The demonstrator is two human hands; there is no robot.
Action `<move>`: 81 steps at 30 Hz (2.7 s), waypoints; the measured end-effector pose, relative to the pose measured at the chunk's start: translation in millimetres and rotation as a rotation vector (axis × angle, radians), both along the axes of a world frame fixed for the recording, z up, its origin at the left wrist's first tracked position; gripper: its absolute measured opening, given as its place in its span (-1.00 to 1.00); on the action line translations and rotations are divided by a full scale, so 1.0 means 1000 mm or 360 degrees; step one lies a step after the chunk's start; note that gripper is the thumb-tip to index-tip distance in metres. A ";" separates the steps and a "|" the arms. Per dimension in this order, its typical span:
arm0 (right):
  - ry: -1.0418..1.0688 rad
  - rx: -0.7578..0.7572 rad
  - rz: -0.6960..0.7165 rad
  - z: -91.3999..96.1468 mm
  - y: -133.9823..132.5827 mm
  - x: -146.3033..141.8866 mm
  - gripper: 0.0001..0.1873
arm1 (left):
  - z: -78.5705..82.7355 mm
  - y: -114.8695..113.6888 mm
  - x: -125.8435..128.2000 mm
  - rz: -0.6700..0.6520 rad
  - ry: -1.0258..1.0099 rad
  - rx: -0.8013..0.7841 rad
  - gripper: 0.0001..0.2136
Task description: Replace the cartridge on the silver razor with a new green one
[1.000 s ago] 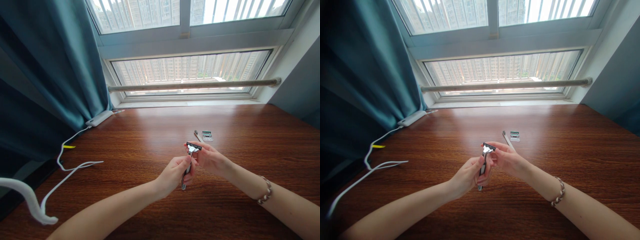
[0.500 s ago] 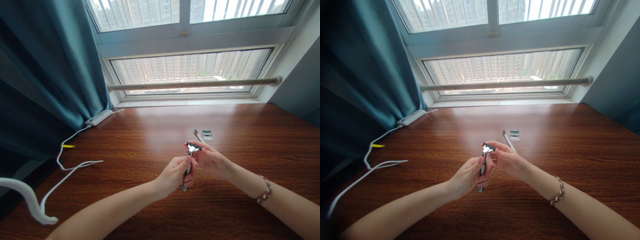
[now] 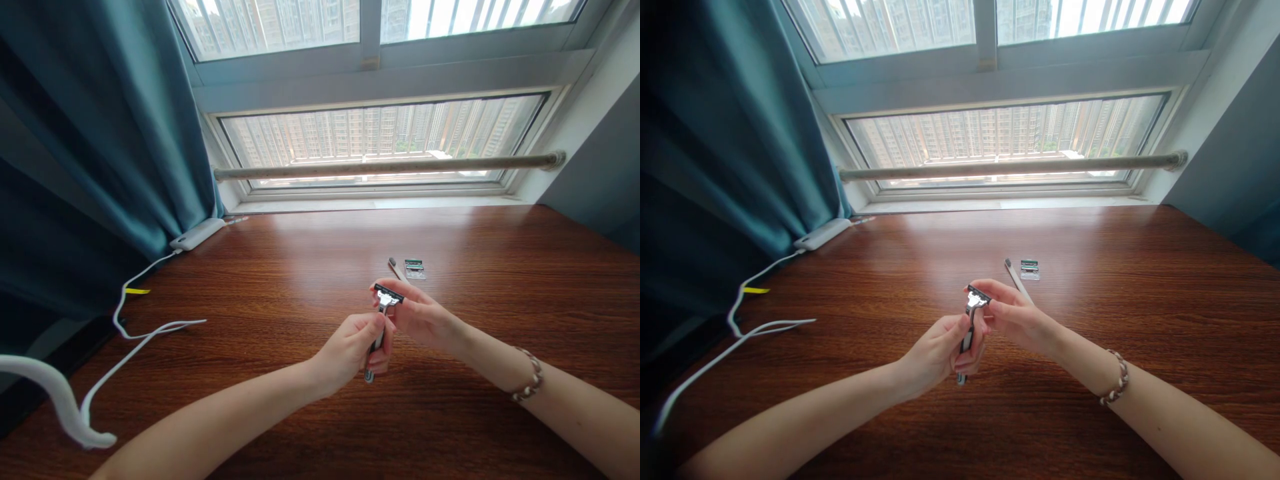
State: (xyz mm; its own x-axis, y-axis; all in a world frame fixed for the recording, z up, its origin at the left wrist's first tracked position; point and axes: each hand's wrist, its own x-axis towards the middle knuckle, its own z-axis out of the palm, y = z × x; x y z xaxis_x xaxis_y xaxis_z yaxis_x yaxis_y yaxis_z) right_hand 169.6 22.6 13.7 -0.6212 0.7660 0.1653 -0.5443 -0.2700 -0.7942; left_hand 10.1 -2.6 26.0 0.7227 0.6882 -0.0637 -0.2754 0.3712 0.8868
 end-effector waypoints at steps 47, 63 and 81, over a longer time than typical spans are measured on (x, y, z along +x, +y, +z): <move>-0.0067 -0.0041 -0.0038 -0.001 -0.002 -0.001 -0.60 | -0.004 0.002 0.001 -0.0071 -0.0105 -0.0025 -0.62; -0.0151 -0.0013 -0.0120 -0.004 -0.001 0.001 -0.60 | -0.005 0.003 0.000 -0.0062 -0.0080 -0.0045 -0.61; -0.0100 -0.0005 -0.0100 -0.005 0.001 -0.002 -0.65 | -0.014 0.002 0.004 0.0070 -0.0198 -0.0045 -0.63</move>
